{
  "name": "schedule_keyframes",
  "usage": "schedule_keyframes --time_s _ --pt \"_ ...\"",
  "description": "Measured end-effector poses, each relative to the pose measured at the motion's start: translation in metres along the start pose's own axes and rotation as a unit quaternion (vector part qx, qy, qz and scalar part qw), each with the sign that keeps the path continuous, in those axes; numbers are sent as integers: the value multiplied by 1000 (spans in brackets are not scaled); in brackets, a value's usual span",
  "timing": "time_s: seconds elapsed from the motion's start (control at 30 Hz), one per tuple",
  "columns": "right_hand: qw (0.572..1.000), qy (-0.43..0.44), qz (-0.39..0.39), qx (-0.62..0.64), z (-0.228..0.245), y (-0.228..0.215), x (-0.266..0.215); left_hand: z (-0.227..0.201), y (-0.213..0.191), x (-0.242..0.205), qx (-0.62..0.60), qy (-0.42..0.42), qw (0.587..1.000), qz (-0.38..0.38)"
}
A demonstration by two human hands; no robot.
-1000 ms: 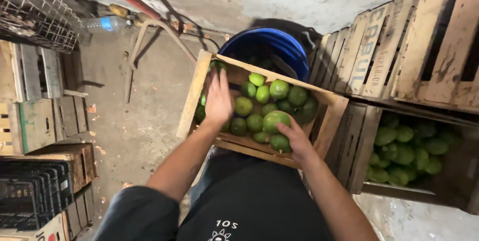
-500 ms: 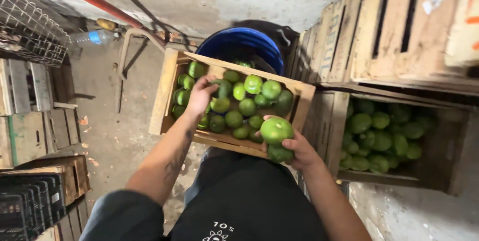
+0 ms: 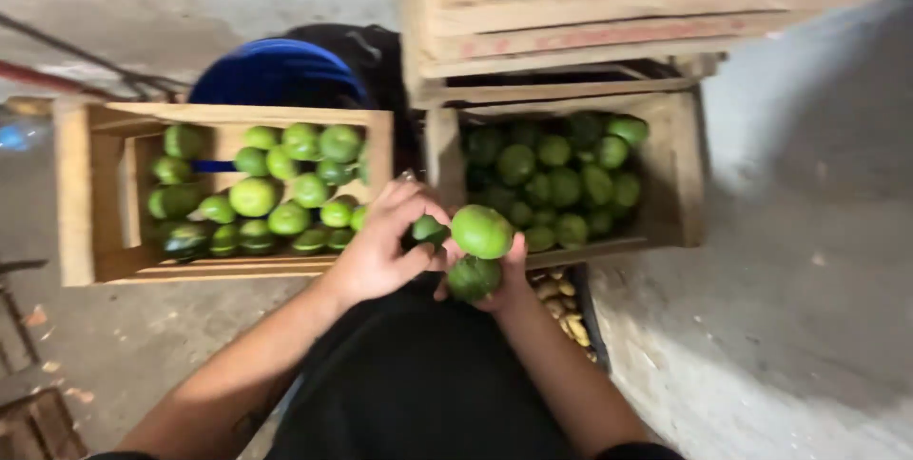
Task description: The person transfers green limes from a wooden crate into a blue bucket, handling them one by one or in small handfuls. The person repeatedly reaches into the crate, picks up limes, and places them into the bucket until the crate is nearly empty.
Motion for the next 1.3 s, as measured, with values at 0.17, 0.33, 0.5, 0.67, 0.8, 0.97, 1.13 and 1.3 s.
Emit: schedule_keyframes --time_s 0.17,0.33,0.5,0.67,0.8,0.97,1.13,1.3 --pt "965 -205 -64 -149 79 23 -46 -40 53 -4 81 72 990 86" --pt "321 -246 -329 -853 213 22 -91 -2 41 -26 167 -31 985 -2" --pt "215 158 -392 -881 232 -65 -127 32 5 -70 190 -157 969 -30" --pt "274 224 -333 -874 204 -62 -114 61 -41 -114 215 -258 941 -47" --pt "257 253 -362 -859 176 -11 -74 79 -106 -142 266 -205 940 -61" --pt "245 147 -311 -907 124 67 -14 148 -213 -125 402 -135 894 -147" --pt "283 -6 -125 -951 53 112 58 233 -296 -99 541 -458 705 18" --pt "391 -18 -47 -919 -42 167 132 340 -322 -113 552 -408 722 83"
Point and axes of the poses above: each hand's wrist, its own x-axis towards the middle knuckle, its own y-axis out of the palm, z = x × y, the point moved 2 cm from there along x, towards the middle knuckle, and after that the axes turned 13 degrees about -z, right-handed, at the moved point
